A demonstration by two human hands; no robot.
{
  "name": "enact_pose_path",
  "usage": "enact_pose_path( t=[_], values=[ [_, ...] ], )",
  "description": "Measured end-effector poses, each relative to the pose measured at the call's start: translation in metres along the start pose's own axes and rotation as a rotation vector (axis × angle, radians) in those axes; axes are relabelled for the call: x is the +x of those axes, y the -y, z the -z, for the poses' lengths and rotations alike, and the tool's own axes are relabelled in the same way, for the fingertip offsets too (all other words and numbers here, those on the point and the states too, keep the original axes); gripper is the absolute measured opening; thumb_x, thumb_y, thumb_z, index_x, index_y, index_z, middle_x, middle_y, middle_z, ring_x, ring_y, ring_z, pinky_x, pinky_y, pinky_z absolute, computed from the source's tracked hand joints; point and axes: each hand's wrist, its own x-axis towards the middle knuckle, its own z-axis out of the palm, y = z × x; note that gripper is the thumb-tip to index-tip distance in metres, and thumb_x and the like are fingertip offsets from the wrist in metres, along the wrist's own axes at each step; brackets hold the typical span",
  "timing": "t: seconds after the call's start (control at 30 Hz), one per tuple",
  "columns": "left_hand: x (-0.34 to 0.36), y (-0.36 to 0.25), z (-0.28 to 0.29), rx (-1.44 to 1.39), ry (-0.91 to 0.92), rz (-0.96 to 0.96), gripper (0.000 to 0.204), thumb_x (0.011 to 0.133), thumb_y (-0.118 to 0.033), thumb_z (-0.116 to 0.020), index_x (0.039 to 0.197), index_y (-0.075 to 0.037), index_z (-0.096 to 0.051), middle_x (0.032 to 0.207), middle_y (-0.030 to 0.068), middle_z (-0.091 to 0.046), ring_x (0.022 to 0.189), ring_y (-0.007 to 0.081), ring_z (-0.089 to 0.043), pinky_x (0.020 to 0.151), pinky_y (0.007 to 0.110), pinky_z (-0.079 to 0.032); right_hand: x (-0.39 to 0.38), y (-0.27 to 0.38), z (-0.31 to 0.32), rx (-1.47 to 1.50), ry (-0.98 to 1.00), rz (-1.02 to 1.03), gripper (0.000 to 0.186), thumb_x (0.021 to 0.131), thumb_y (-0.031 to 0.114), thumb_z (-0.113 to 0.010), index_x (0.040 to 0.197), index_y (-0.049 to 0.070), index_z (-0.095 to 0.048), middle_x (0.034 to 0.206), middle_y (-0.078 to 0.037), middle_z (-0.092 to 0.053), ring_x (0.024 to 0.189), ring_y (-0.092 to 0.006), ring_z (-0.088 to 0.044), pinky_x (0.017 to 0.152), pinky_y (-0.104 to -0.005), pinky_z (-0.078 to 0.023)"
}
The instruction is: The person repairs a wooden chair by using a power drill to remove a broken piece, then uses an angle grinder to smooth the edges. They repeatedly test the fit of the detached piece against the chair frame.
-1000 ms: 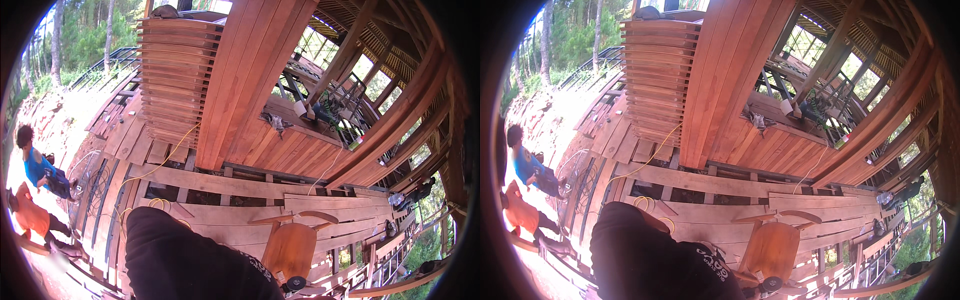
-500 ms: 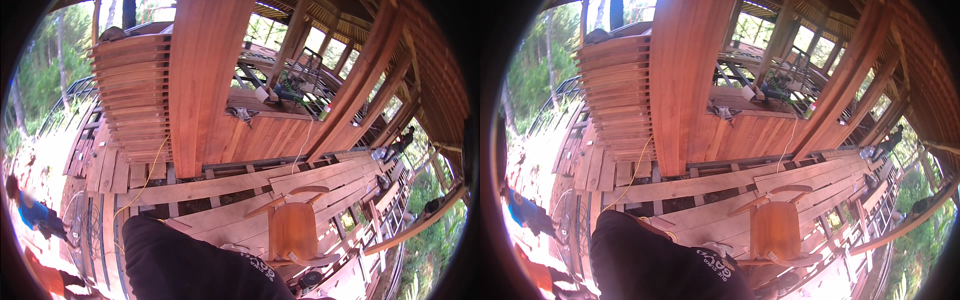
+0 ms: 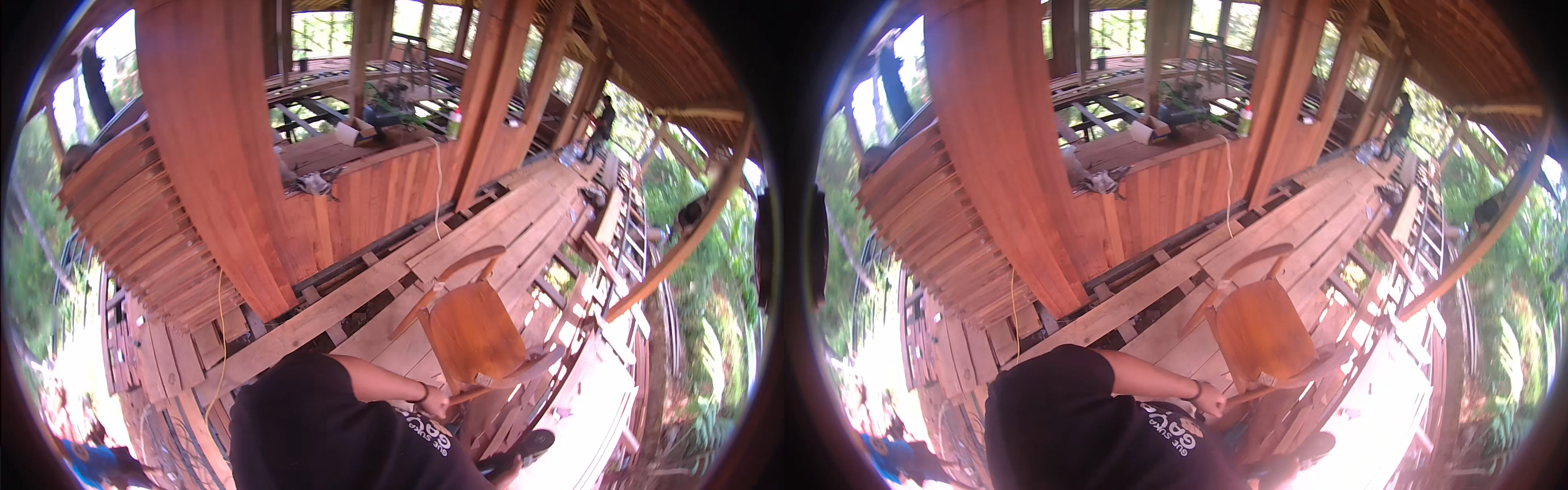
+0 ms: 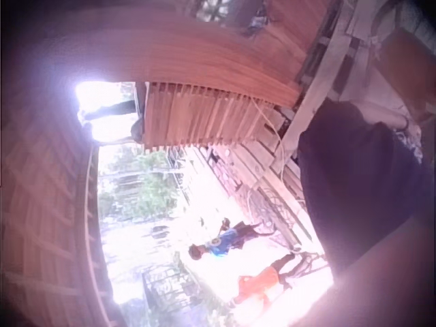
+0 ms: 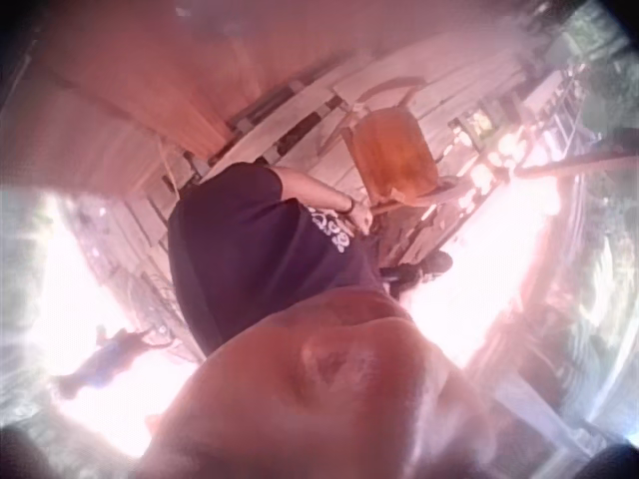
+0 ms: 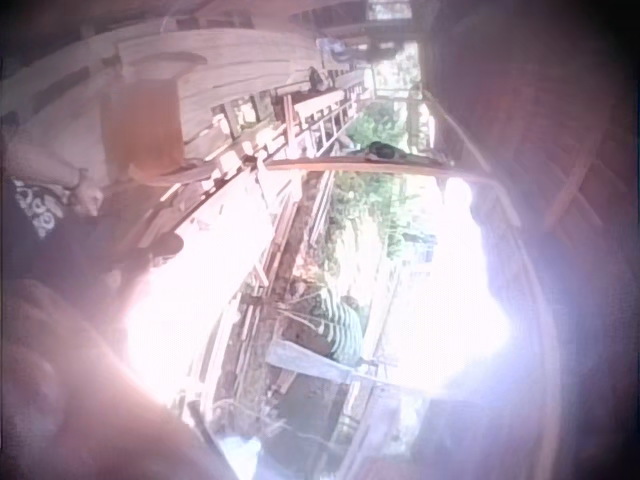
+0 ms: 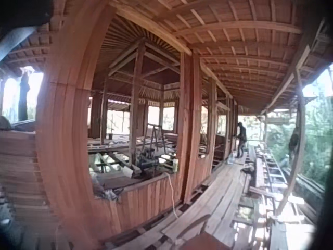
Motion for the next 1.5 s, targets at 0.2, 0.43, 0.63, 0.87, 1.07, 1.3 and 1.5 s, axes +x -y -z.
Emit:
enact_pose_path(
  t=[0.2,0.43,0.63,0.87,1.07,1.3,1.5],
  values=[
    [0.088,-0.071,-0.064,-0.089,0.229,-0.235,0.075,0.077,-0.039,-0.083,0.133,0.0,-0.05,0.097,0.0149,-0.069,0.085,0.023,-0.066,0.078,0.036,-0.053,-0.019,0.017,0.035,0.257,-0.166,0.209,0.026,0.093,0.031,-0.066,0.097,0.005,-0.062,0.084,-0.008,-0.065,0.072,-0.0217,-0.064,0.069,-0.0366,-0.053],
    [0.113,-0.107,-0.038,-0.36,0.513,-0.141,0.034,0.08,-0.014,-0.079,0.104,-0.003,-0.057,0.083,0.0039,-0.065,0.071,0.0118,-0.064,0.065,0.028,-0.054,-0.029,0.017,0.033,0.542,-0.443,0.425,0.034,0.095,0.036,-0.063,0.109,0.005,-0.058,0.09,-0.009,-0.065,0.077,-0.0202,-0.064,0.069,-0.0368,-0.053],
    [0.101,-0.127,-0.037,-0.196,0.985,0.164,0.029,0.083,-0.011,-0.074,0.103,-0.003,-0.054,0.079,0.0066,-0.064,0.064,0.0169,-0.066,0.058,0.032,-0.056,-0.079,-0.044,0.014,0.818,-0.701,0.553,0.038,0.101,0.04,-0.052,0.111,0.004,-0.058,0.098,-0.011,-0.066,0.084,-0.0245,-0.067,0.074,-0.0414,-0.057],
    [0.092,-0.134,-0.087,0.426,1.17,-0.03,0.046,0.081,-0.016,-0.075,0.114,0.002,-0.05,0.087,0.0103,-0.066,0.073,0.0194,-0.069,0.066,0.034,-0.057,-0.12,-0.119,0.008,1.042,-1.082,0.747,0.048,0.103,0.048,-0.046,0.11,0.002,-0.058,0.092,-0.013,-0.067,0.081,-0.027,-0.069,0.073,-0.0418,-0.058],
    [0.073,-0.14,-0.157,0.939,1.046,-0.41,0.07,0.069,-0.032,-0.079,0.117,0.009,-0.049,0.097,0.0214,-0.068,0.087,0.0291,-0.071,0.079,0.039,-0.056,-0.161,-0.149,0.035,1.2,-1.136,0.848,0.045,0.104,0.047,-0.045,0.106,0.003,-0.058,0.089,-0.012,-0.064,0.08,-0.0272,-0.068,0.072,-0.0424,-0.058],
    [0.045,-0.148,-0.248,1.207,1.144,-0.384,0.084,0.066,-0.043,-0.08,0.121,0.013,-0.049,0.106,0.0277,-0.067,0.095,0.0341,-0.07,0.084,0.038,-0.056,-0.2,-0.202,0.086,1.368,-1.268,0.838,0.05,0.102,0.052,-0.046,0.103,0.004,-0.057,0.081,-0.011,-0.062,0.073,-0.0275,-0.066,0.067,-0.0413,-0.056],
    [0.052,-0.136,-0.304,1.035,1.259,-0.312,0.083,0.065,-0.043,-0.081,0.122,0.01,-0.053,0.102,0.0245,-0.069,0.093,0.0316,-0.071,0.083,0.037,-0.056,-0.247,-0.221,0.128,1.454,-1.186,0.813,0.048,0.098,0.051,-0.056,0.104,0.003,-0.057,0.085,-0.012,-0.064,0.079,-0.0274,-0.067,0.073,-0.0413,-0.057]
  ],
)
